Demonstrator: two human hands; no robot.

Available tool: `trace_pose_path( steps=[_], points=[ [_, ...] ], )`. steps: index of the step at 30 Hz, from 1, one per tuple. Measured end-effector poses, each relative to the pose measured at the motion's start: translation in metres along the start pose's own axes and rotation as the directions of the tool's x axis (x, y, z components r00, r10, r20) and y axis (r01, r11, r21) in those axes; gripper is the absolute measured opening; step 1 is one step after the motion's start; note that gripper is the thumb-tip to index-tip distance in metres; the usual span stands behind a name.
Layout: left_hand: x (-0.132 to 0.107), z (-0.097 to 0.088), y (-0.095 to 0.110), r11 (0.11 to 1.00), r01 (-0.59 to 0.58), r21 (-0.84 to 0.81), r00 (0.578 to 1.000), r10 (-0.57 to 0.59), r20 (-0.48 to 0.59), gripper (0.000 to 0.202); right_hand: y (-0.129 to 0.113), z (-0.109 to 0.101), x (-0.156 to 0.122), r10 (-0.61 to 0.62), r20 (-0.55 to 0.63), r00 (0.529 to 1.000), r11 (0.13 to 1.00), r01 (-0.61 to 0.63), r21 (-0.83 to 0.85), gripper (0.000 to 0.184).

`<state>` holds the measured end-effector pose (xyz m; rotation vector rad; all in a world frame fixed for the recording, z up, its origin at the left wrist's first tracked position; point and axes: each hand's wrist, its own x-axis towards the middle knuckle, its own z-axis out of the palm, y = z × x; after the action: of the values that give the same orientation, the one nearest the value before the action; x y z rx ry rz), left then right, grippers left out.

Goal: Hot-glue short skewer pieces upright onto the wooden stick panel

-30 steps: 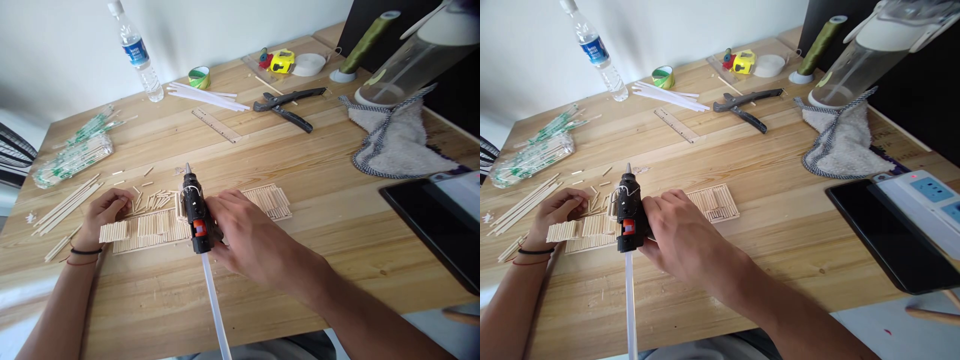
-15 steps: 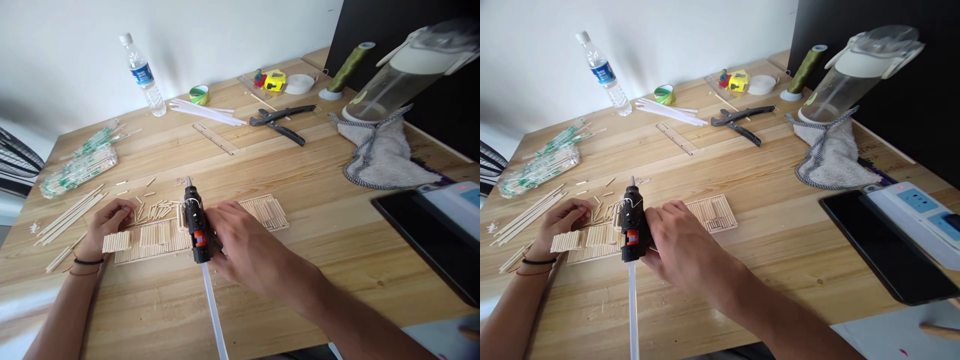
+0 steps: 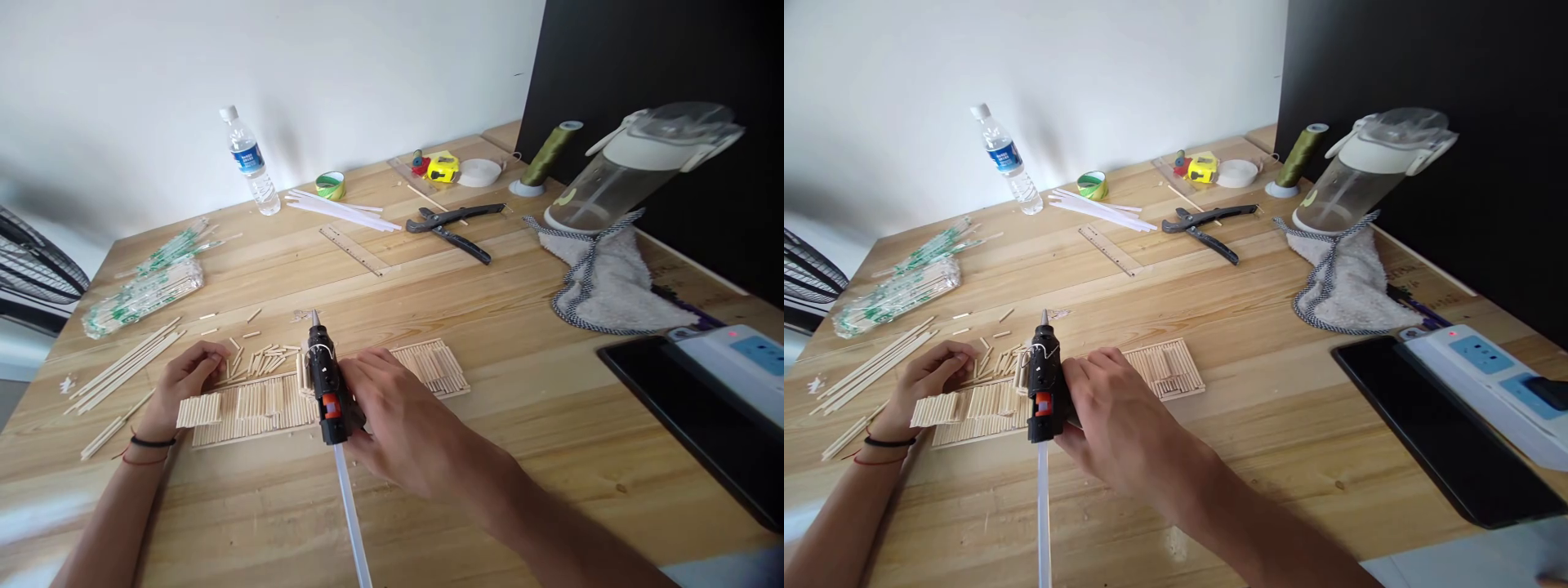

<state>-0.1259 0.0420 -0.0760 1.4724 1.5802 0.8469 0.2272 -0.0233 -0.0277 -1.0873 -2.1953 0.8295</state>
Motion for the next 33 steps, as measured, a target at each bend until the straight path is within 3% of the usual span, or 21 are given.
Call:
trace_pose_path(
  steps=[7,15,33],
  points=[
    [0.001,0.001,-0.004,0.997,0.02,-0.075,1.0,-0.021,-0.019,0.039,0.001,0.003,0.0,-0.009,-0.027,1.0,1.0,0.009,-0.002,0.021],
    [0.008,-0.009,-0.017,1.0,-0.001,-0.024,1.0,0.001,0.018,0.037,0.0,0.004,-0.001,0.04,-0.013,0.999,0.999,-0.039,0.009,0.023],
    [0.002,-0.001,0.0,0.998,0.027,-0.064,1.0,-0.028,-0.015,0.039,0.0,0.002,0.0,-0.001,-0.021,1.0,1.0,0.001,0.004,0.018]
  ],
)
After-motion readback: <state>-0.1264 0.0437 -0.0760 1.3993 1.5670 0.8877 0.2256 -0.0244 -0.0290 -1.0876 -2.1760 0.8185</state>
